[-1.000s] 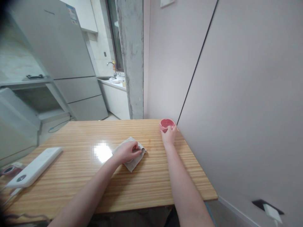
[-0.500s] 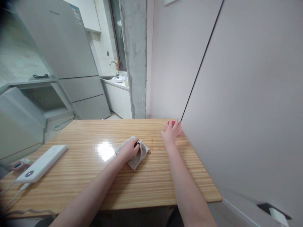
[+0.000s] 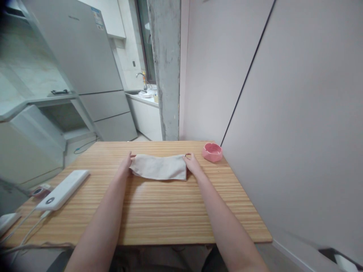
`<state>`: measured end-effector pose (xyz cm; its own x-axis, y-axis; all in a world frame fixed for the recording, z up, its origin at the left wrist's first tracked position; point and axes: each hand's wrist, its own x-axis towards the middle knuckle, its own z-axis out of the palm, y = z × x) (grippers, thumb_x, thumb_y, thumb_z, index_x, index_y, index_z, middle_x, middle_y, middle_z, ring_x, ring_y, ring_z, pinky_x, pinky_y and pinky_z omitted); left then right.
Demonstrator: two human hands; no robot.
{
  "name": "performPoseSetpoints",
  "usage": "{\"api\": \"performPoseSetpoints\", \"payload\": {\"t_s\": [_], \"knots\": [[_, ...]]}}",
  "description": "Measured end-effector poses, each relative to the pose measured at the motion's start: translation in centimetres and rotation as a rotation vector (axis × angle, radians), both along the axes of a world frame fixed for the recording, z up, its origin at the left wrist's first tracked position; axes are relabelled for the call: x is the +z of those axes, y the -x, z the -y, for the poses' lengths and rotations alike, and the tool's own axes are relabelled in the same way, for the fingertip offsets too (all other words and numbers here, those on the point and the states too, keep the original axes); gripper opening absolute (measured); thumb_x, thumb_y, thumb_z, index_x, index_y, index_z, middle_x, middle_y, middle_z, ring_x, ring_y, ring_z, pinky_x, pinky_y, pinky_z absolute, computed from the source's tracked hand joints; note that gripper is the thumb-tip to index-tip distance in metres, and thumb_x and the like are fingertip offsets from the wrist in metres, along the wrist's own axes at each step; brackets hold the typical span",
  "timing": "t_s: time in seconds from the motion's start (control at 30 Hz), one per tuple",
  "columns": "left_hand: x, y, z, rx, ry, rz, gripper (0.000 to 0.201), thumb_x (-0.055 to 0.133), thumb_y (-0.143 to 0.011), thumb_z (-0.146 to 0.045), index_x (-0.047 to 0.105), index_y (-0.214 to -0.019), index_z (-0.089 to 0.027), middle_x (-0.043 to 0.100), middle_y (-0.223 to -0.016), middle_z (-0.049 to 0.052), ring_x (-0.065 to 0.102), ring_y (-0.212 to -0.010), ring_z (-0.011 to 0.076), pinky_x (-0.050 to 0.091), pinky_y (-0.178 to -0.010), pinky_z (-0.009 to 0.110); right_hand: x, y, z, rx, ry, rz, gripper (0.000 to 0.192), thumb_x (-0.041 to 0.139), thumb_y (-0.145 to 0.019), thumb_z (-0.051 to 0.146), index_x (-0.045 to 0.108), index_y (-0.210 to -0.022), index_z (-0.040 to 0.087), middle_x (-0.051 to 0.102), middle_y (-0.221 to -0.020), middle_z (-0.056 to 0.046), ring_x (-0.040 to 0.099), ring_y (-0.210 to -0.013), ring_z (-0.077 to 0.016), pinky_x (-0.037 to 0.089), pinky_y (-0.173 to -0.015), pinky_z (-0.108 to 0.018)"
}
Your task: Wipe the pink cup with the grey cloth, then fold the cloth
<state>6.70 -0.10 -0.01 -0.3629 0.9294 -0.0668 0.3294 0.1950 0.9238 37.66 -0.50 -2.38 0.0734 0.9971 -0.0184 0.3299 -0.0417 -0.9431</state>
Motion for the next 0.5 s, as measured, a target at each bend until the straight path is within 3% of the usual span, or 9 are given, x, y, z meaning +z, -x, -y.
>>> {"api": "performPoseSetpoints", "payload": {"t_s": [0.07, 0.13, 0.2, 0.3, 0.37, 0.5], "knots": [[-0.4, 0.1, -0.2, 0.008, 0.047, -0.065, 0.047, 0.044, -0.089, -0.043, 0.055, -0.118, -0.008, 0.069, -0.106, 0.017, 0.062, -0.106, 0.0311, 0.047, -0.088, 0.042, -0.8, -0.1, -0.7, -0.059, -0.021, 0.017, 0.042, 0.056, -0.077, 0.027, 0.053, -0.118, 0.02, 0.068, -0.081, -0.001, 0.064, -0.074, -0.017, 0.051, -0.068, -0.028], [-0.8, -0.3, -0.1, -0.064, 0.057, -0.214, 0.056, 0.059, -0.08, -0.034, 0.048, -0.13, -0.01, 0.064, -0.121, 0.018, 0.058, -0.115, 0.03, 0.044, -0.094, 0.038, -1.6, -0.2, -1.1, -0.006, -0.047, 0.082, 0.053, 0.057, -0.072, 0.018, 0.05, -0.125, 0.02, 0.07, -0.089, -0.003, 0.066, -0.079, -0.0173, 0.052, -0.075, -0.031], [-0.9, -0.9, 0.2, -0.133, 0.033, -0.402, 0.066, 0.061, -0.077, -0.025, 0.04, -0.138, -0.014, 0.06, -0.128, 0.017, 0.057, -0.118, 0.0279, 0.043, -0.097, 0.035, -2.1, -0.1, -1.3, 0.016, -0.111, 0.139, 0.06, 0.053, -0.068, 0.01, 0.051, -0.128, 0.019, 0.07, -0.102, -0.007, 0.066, -0.088, -0.0183, 0.052, -0.082, -0.033], [-0.6, -1.5, 0.7, -0.093, -0.001, -0.584, 0.065, 0.053, -0.082, -0.027, 0.034, -0.143, -0.012, 0.06, -0.128, 0.019, 0.058, -0.118, 0.0278, 0.043, -0.096, 0.036, -2.4, 0.0, -1.2, -0.052, -0.259, 0.246, 0.06, 0.049, -0.069, 0.008, 0.053, -0.128, 0.017, 0.064, -0.12, -0.012, 0.062, -0.107, -0.0213, 0.047, -0.097, -0.036], [-0.3, -1.6, 1.1, -0.084, 0.066, -0.64, 0.067, 0.052, -0.084, -0.035, 0.033, -0.143, -0.009, 0.059, -0.127, 0.022, 0.057, -0.118, 0.0308, 0.043, -0.095, 0.038, -2.4, 0.0, -1.0, -0.068, -0.299, 0.348, 0.056, 0.051, -0.072, 0.012, 0.054, -0.128, 0.016, 0.062, -0.124, -0.014, 0.059, -0.114, -0.0247, 0.043, -0.101, -0.039], [0.3, -1.4, 1.7, -0.277, 0.238, -0.656, 0.074, 0.058, -0.077, -0.03, 0.033, -0.144, -0.01, 0.06, -0.127, 0.023, 0.059, -0.116, 0.034, 0.045, -0.092, 0.04, -2.1, 0.0, -0.3, -0.045, -0.223, 0.502, 0.051, 0.058, -0.071, 0.013, 0.057, -0.122, 0.015, 0.064, -0.12, -0.017, 0.06, -0.111, -0.0323, 0.044, -0.098, -0.043]]}}
